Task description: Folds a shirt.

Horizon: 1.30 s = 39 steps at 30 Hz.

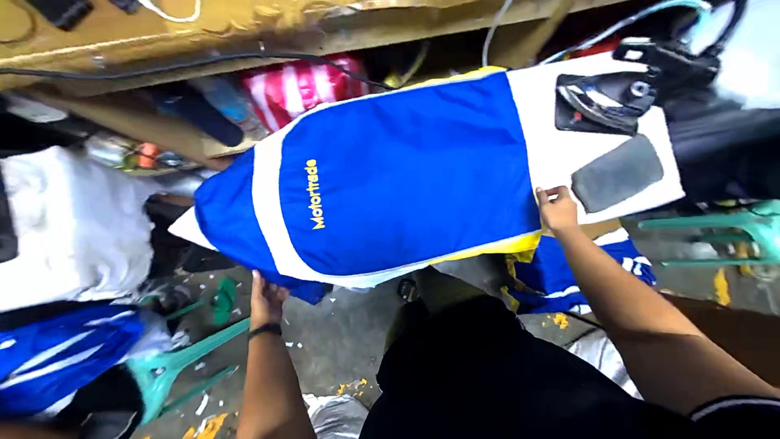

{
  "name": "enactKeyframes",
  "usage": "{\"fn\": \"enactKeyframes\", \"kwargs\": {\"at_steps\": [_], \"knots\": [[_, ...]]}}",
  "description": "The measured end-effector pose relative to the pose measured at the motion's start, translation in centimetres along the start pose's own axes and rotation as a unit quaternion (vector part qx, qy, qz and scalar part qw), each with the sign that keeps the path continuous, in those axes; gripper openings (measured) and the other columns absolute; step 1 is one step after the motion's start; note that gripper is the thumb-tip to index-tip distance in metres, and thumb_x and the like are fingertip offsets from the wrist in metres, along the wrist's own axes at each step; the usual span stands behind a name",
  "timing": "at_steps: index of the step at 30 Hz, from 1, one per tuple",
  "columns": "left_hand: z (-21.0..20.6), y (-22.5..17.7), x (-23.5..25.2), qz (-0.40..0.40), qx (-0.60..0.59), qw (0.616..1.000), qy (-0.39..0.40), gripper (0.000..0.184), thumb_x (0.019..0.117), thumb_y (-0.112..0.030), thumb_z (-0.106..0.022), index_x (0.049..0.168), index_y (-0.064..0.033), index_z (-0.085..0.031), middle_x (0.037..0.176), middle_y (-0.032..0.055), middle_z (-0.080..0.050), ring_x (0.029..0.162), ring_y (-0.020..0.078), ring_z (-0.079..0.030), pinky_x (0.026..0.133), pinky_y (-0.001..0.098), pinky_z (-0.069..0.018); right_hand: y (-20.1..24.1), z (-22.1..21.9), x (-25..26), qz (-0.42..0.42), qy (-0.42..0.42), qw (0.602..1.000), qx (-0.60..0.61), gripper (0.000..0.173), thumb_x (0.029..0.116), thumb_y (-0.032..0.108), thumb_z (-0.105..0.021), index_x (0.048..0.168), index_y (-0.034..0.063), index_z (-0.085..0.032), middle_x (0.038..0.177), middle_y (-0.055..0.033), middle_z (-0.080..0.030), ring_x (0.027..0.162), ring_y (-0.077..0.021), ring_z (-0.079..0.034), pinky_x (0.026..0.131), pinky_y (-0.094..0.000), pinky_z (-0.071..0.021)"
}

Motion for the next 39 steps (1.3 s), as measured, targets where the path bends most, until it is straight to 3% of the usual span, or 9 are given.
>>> {"fn": "enactKeyframes", "kwargs": {"at_steps": [7, 12, 20, 23, 25, 27, 32, 35, 39], "knots": [[2.2, 7.9, -4.9, 0.099, 0.149, 0.980, 0.089, 0.039, 0.1035, -0.018, -0.060, 0.137, 0.0016, -0.050, 0.115, 0.0125, -0.065, 0.093, 0.0136, -0.064, 0.082, 0.0315, -0.0551, -5.3, -0.8, -3.7, 0.020, 0.121, 0.989, 0.088, 0.041, 0.0965, 0.028, -0.075, 0.117, -0.0066, -0.066, 0.111, -0.0281, -0.068, 0.102, -0.0388, -0.065, 0.093, -0.0601, -0.0503], [3.1, 6.3, -8.7, 0.020, -0.028, 0.998, 0.050, 0.022, 0.1096, -0.016, -0.045, 0.125, -0.0034, -0.054, 0.102, 0.0027, -0.070, 0.091, 0.0070, -0.070, 0.083, 0.0281, -0.0591, -8.9, -1.0, -3.7, 0.041, 0.112, 0.982, 0.146, 0.029, 0.1034, 0.020, -0.065, 0.116, -0.0060, -0.060, 0.101, -0.0217, -0.065, 0.087, -0.0266, -0.063, 0.084, -0.0488, -0.0529], [2.1, 11.9, -16.8, 0.121, 0.242, 0.945, 0.182, 0.030, 0.0989, -0.013, -0.068, 0.121, 0.0067, -0.063, 0.107, 0.0144, -0.071, 0.093, 0.0147, -0.068, 0.086, 0.0341, -0.0567, -12.0, -2.6, -6.9, 0.014, 0.176, 0.961, 0.211, 0.054, 0.1005, -0.003, -0.057, 0.150, 0.0010, -0.036, 0.120, -0.0201, -0.062, 0.081, -0.0213, -0.069, 0.068, -0.0365, -0.0604], [6.1, 7.5, -19.1, 0.085, 0.183, 0.970, 0.136, 0.021, 0.1038, -0.016, -0.059, 0.109, 0.0030, -0.068, 0.091, 0.0075, -0.074, 0.082, 0.0107, -0.071, 0.080, 0.0312, -0.0598, -9.9, 0.9, -6.9, 0.073, 0.191, 0.945, 0.257, 0.082, 0.0983, -0.003, -0.054, 0.164, 0.0221, -0.013, 0.094, -0.0078, -0.065, 0.055, -0.0101, -0.059, 0.049, -0.0271, -0.0520], [8.7, 3.2, -20.3, 0.003, 0.132, 0.988, 0.079, 0.022, 0.1043, -0.018, -0.055, 0.098, -0.0038, -0.070, 0.082, 0.0006, -0.075, 0.075, 0.0070, -0.071, 0.075, 0.0283, -0.0611, -8.3, 3.2, -6.5, 0.123, 0.230, 0.910, 0.322, 0.060, 0.0976, 0.000, -0.049, 0.154, 0.0191, -0.041, 0.083, -0.0009, -0.066, 0.049, -0.0039, -0.052, 0.045, -0.0202, -0.0467], [10.1, -1.8, -21.2, -0.102, 0.111, 0.989, 0.012, 0.023, 0.1007, -0.016, -0.057, 0.082, -0.0107, -0.070, 0.078, -0.0074, -0.071, 0.073, 0.0014, -0.067, 0.071, 0.0239, -0.0579, -6.7, 4.6, -5.4, 0.154, 0.276, 0.871, 0.377, 0.026, 0.0923, 0.009, -0.050, 0.107, 0.0150, -0.071, 0.072, 0.0042, -0.069, 0.045, -0.0008, -0.052, 0.042, -0.0177, -0.0448], [9.8, -11.9, -20.9, -0.320, 0.085, 0.943, 0.030, 0.026, 0.0945, -0.010, -0.052, 0.074, -0.0107, -0.067, 0.136, 0.0053, -0.067, 0.133, 0.0174, -0.056, 0.113, 0.0370, -0.0443, -2.6, 6.1, -2.2, 0.163, 0.414, 0.773, 0.452, 0.032, 0.0862, 0.042, -0.063, 0.109, 0.0231, -0.078, 0.099, -0.0033, -0.079, 0.085, -0.0160, -0.076, 0.076, -0.0314, -0.0631], [7.7, -16.9, -19.8, -0.292, 0.079, 0.952, 0.049, 0.027, 0.0997, -0.021, -0.055, 0.085, -0.0189, -0.077, 0.098, -0.0057, -0.079, 0.091, 0.0046, -0.073, 0.084, 0.0250, -0.0600, -0.4, 6.3, 0.2, 0.204, 0.377, 0.799, 0.421, 0.021, 0.0911, 0.029, -0.072, 0.110, 0.0192, -0.075, 0.102, -0.0050, -0.080, 0.090, -0.0185, -0.077, 0.083, -0.0333, -0.0646], [2.2, -25.5, -15.8, -0.235, 0.091, 0.968, 0.016, 0.027, 0.1022, -0.024, -0.053, 0.080, -0.0291, -0.066, 0.070, -0.0177, -0.068, 0.061, -0.0058, -0.062, 0.057, 0.0165, -0.0534, 3.5, 6.8, 5.7, 0.254, 0.199, 0.907, 0.269, 0.013, 0.0945, 0.006, -0.058, 0.099, 0.0119, -0.068, 0.087, 0.0116, -0.071, 0.077, 0.0020, -0.066, 0.076, -0.0192, -0.0571]]}}
Point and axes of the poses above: each hand's wrist, its own x-axis towards the middle knuckle, its own z-axis out of the back of the hand, y = z × x, the point moved 6 cm from there along x, towards the middle knuckle
